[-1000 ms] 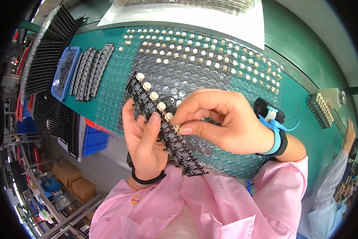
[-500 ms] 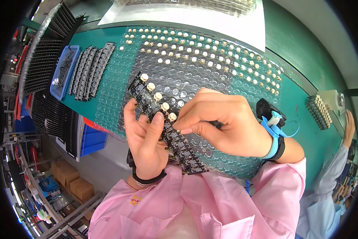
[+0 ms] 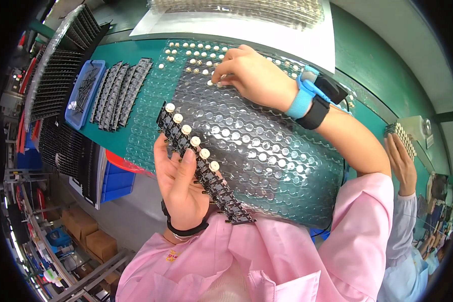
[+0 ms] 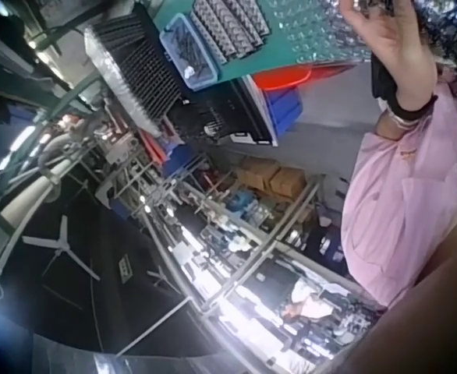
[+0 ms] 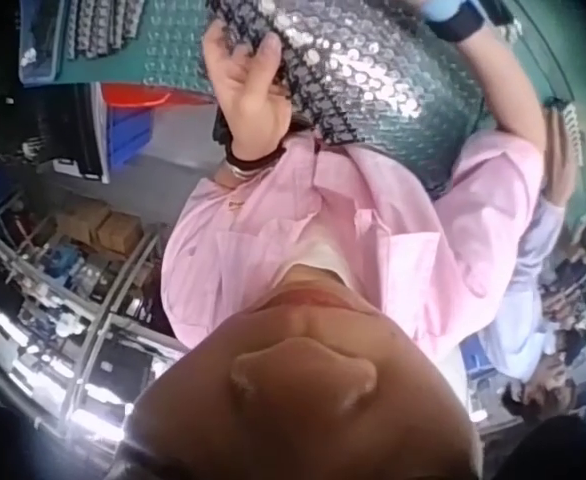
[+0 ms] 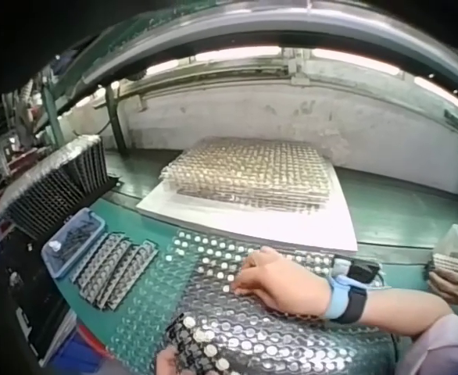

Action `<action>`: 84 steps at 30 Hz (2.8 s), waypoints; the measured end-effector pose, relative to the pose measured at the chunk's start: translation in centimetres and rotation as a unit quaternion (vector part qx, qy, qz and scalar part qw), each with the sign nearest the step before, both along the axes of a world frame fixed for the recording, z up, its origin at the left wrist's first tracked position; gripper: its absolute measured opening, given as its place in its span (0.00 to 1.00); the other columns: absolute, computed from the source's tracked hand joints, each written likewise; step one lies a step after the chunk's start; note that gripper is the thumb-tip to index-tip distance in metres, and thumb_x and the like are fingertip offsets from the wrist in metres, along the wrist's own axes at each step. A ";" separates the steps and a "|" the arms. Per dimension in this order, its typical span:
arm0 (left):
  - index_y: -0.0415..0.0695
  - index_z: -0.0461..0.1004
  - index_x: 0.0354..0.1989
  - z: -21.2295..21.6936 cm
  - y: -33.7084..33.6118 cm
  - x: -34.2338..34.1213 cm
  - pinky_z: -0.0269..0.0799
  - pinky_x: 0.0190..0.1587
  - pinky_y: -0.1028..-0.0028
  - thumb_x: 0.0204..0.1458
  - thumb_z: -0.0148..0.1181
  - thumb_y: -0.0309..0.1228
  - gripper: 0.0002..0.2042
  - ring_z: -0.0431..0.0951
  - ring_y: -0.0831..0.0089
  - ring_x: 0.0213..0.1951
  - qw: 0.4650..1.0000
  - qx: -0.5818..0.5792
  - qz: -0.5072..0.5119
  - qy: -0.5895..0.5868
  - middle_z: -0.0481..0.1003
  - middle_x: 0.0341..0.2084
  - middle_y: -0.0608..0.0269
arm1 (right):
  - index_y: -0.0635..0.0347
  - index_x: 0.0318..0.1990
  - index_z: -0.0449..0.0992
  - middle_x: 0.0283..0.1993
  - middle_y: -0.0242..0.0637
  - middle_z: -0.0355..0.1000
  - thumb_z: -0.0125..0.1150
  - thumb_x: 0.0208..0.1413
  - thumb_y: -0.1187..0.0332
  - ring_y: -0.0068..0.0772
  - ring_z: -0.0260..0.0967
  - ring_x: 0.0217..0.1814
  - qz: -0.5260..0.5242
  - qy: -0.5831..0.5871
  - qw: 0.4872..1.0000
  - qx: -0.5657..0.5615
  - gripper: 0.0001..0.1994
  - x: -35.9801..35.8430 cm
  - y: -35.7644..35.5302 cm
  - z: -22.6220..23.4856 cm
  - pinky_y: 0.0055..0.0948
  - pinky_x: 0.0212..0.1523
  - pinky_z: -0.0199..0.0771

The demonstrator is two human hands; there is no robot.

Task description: Assembling small electronic components into a frame at a factory workstation.

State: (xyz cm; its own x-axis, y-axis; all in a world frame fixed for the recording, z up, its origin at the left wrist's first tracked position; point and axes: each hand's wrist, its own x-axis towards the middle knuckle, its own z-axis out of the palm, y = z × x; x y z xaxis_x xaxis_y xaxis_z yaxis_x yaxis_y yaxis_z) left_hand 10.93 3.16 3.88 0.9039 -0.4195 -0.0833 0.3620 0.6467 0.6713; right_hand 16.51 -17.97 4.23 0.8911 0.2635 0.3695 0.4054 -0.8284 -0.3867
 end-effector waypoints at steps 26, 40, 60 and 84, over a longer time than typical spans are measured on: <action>0.39 0.46 0.54 -0.4 -0.6 -0.1 0.69 0.39 0.73 0.52 0.42 0.21 0.21 0.69 0.71 0.40 0.997 0.035 0.011 -0.065 0.65 0.42 0.54 | 0.66 0.34 0.69 0.30 0.33 0.68 0.54 0.48 0.75 0.17 0.63 0.29 0.054 0.373 0.758 0.533 0.06 -8.4 2.9 4.0 0.15 0.30 0.64; 0.42 0.45 0.53 -0.1 -0.6 0.0 0.64 0.41 0.75 0.48 0.48 0.17 0.25 0.67 0.74 0.41 0.999 0.024 0.030 -0.024 0.65 0.41 0.55 | 0.65 0.37 0.66 0.30 0.33 0.69 0.52 0.51 0.74 0.16 0.64 0.28 0.098 0.392 0.709 0.578 0.07 -9.5 2.9 3.0 0.15 0.25 0.64; 0.42 0.45 0.52 -0.3 -1.2 -0.3 0.64 0.42 0.76 0.47 0.48 0.15 0.25 0.66 0.75 0.41 0.997 0.028 0.036 -0.064 0.64 0.41 0.55 | 0.62 0.43 0.52 0.25 0.33 0.61 0.45 0.53 0.76 0.18 0.57 0.25 0.093 0.340 0.790 0.502 0.12 -10.3 4.4 3.2 0.16 0.26 0.58; 0.42 0.45 0.52 -0.3 -0.3 -0.1 0.59 0.48 0.71 0.47 0.48 0.16 0.25 0.64 0.70 0.45 0.997 -0.013 0.064 -0.033 0.62 0.45 0.54 | 0.61 0.37 0.67 0.29 0.33 0.63 0.50 0.49 0.76 0.24 0.61 0.32 -0.007 0.030 0.994 0.106 0.07 -1.6 1.3 2.4 0.20 0.31 0.61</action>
State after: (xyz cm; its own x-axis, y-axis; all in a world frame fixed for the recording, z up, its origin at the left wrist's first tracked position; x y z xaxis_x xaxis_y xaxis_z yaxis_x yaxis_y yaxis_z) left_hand 10.88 2.91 3.56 0.9535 -0.3011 -0.0122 0.2306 0.7030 0.6728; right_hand 14.87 -16.65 6.63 0.9162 0.1730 0.3615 0.3654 -0.7309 -0.5764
